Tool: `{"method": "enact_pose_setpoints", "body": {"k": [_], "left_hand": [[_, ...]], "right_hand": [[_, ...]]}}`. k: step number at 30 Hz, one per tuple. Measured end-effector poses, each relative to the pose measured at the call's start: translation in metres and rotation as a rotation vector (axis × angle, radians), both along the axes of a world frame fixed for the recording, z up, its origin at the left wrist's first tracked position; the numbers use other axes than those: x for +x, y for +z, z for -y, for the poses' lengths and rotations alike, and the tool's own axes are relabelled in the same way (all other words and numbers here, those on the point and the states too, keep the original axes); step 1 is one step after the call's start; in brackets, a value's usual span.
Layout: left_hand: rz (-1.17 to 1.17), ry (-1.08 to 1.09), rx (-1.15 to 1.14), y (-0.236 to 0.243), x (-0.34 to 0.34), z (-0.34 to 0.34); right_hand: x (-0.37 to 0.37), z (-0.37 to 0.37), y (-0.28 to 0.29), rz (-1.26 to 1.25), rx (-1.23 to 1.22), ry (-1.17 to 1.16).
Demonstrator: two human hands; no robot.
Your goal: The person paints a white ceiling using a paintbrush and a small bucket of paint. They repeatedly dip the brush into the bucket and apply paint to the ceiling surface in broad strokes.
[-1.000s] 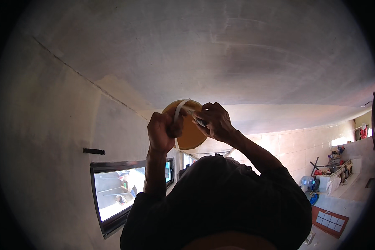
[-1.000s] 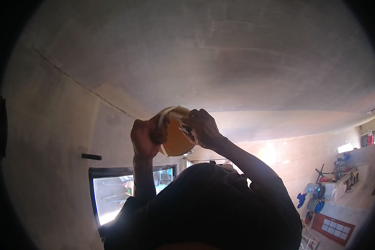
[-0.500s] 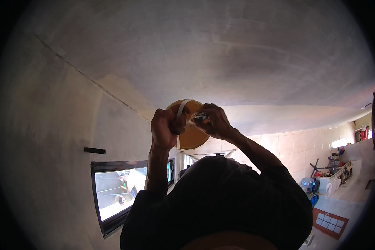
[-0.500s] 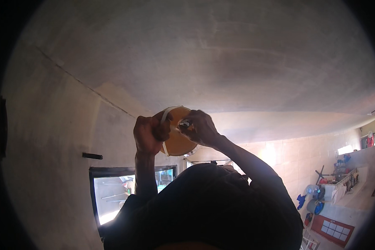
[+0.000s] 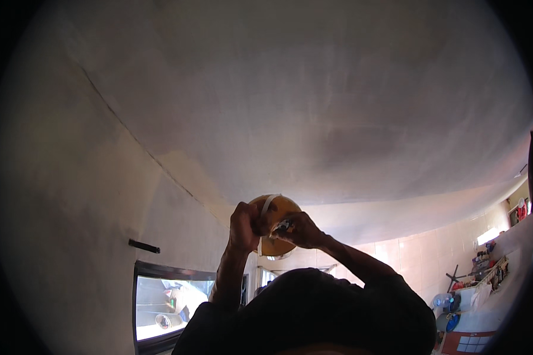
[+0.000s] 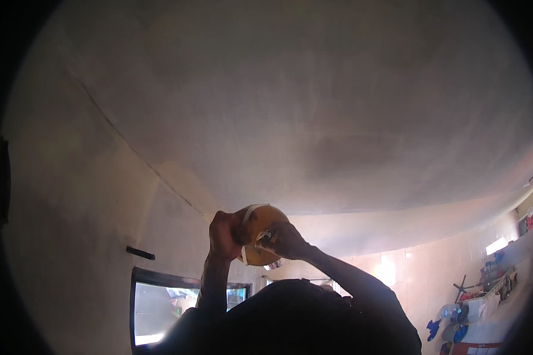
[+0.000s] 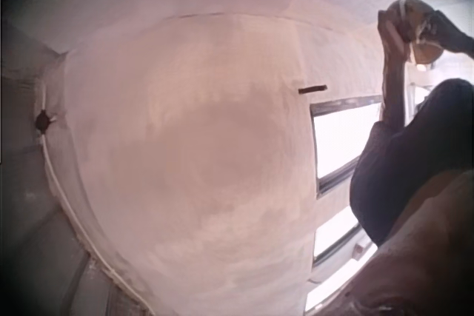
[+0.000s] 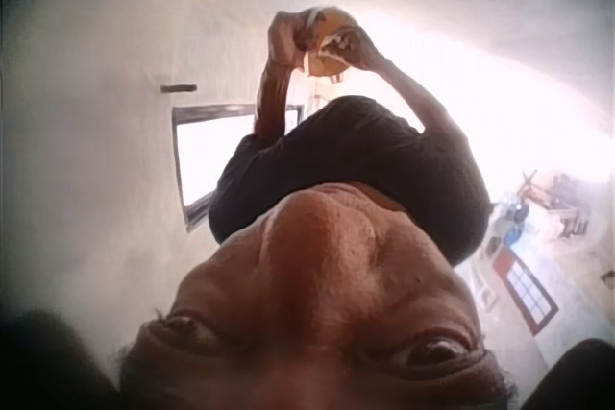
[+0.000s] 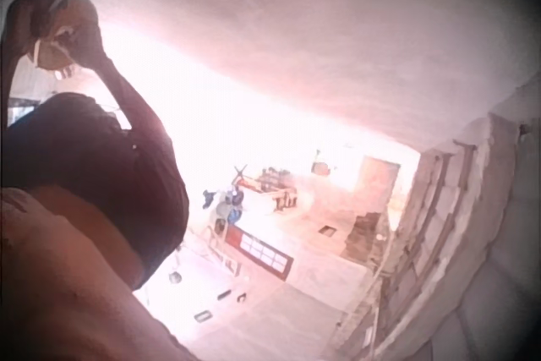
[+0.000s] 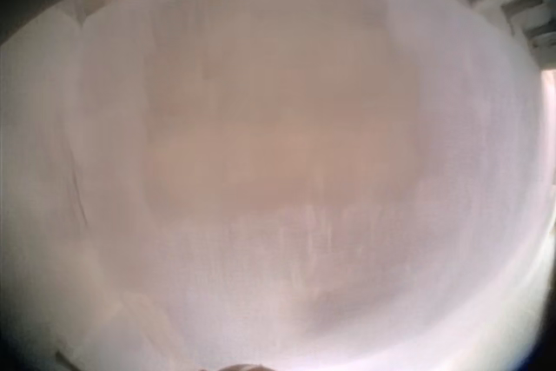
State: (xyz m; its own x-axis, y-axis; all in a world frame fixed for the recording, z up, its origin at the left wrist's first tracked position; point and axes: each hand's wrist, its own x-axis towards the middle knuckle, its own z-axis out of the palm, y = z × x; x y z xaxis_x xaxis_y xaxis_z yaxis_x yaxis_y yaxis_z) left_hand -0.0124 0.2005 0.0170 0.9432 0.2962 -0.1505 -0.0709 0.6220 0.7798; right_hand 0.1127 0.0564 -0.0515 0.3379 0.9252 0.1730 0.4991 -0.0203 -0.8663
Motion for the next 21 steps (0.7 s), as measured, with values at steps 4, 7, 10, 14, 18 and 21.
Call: {"method": "enact_pose_setpoints", "body": {"k": [4, 7, 10, 14, 18, 21], "left_hand": [[0.014, 0.040, 0.008, 0.003, -0.002, 0.002], [0.012, 0.039, -0.021, 0.001, -0.008, 0.000], [0.010, 0.012, -0.049, -0.005, -0.016, -0.007], [0.005, 0.037, 0.015, -0.004, -0.021, -0.009], [0.036, 0.053, -0.017, 0.003, -0.011, -0.008], [0.068, -0.014, -0.065, -0.008, -0.009, -0.015]], "right_hand": [[0.000, -0.003, 0.018, -0.054, -0.107, -0.033], [0.001, -0.004, 0.013, 0.334, 0.202, -0.141], [0.002, -0.006, 0.004, 0.538, 0.353, -0.235], [0.001, -0.004, 0.002, 0.576, 0.326, -0.268], [0.004, -0.003, 0.015, 0.216, 0.131, -0.193], [0.001, -0.005, 0.011, -0.068, -0.060, -0.092]]}}
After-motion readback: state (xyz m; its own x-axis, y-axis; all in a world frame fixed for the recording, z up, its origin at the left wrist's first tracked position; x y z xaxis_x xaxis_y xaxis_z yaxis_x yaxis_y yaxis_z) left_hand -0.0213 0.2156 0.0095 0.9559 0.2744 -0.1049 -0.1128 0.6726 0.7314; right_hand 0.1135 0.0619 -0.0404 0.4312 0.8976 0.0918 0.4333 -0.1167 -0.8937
